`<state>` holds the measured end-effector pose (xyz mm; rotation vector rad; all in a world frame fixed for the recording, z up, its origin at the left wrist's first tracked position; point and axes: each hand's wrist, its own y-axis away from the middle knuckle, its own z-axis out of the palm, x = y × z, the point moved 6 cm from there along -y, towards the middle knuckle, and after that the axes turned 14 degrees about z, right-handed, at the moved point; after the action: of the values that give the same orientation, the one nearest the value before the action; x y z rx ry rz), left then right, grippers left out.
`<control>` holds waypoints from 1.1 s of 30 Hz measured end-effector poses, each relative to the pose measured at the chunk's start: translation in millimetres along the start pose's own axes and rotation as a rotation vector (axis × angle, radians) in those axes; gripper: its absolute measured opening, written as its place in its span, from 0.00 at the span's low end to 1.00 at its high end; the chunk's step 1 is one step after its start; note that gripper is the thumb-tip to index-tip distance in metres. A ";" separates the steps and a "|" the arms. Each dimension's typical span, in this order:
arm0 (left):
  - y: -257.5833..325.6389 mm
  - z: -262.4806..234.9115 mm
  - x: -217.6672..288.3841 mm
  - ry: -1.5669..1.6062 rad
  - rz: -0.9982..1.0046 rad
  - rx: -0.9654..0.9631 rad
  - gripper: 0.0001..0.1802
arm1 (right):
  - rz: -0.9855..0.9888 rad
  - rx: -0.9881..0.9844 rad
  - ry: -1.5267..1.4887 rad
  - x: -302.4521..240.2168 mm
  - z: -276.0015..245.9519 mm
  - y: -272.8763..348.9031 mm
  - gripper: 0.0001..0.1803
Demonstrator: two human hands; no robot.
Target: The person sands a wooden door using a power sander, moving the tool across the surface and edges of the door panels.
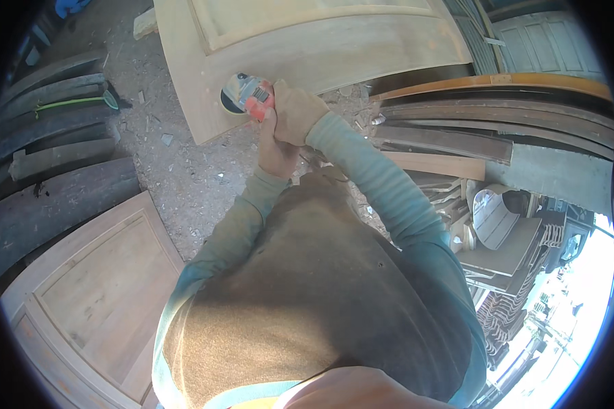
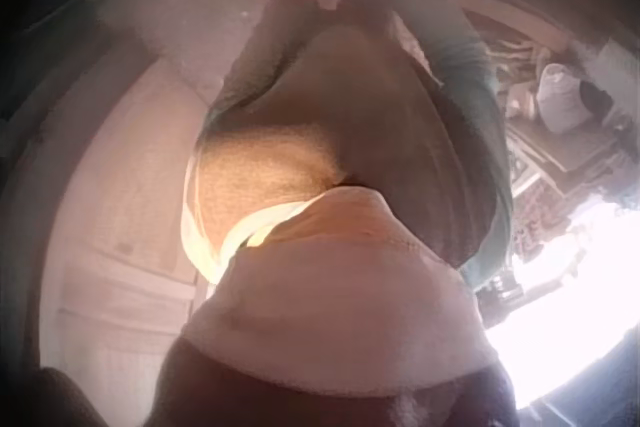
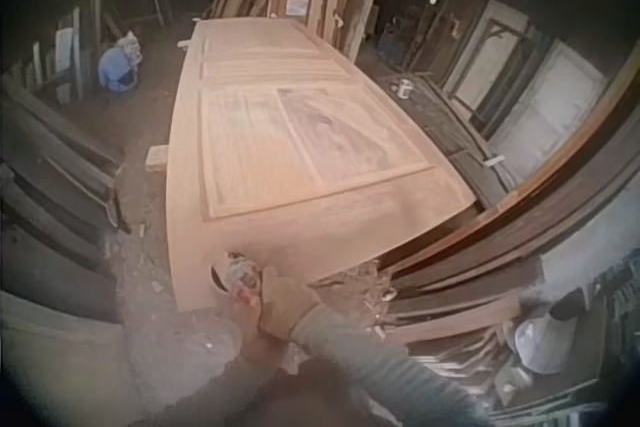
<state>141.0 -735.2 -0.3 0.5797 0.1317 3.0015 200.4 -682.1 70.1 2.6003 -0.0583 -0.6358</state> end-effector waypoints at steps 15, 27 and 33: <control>-84.2 -43.1 166.7 -2.271 0.759 0.077 0.40 | 0.435 0.325 -0.179 259.0 -159.3 -73.9 0.37; -96.3 -154.3 188.3 -1.681 0.470 0.293 0.31 | 0.299 0.297 -0.147 199.3 -147.9 -143.1 0.28; -87.0 -167.4 183.9 -1.418 0.486 0.379 0.28 | 0.254 0.247 0.014 99.4 -91.0 -119.5 0.45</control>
<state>-86.2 -642.7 -96.2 2.7994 0.4698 2.0905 321.8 -551.2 46.2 2.7666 -0.4827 -0.5470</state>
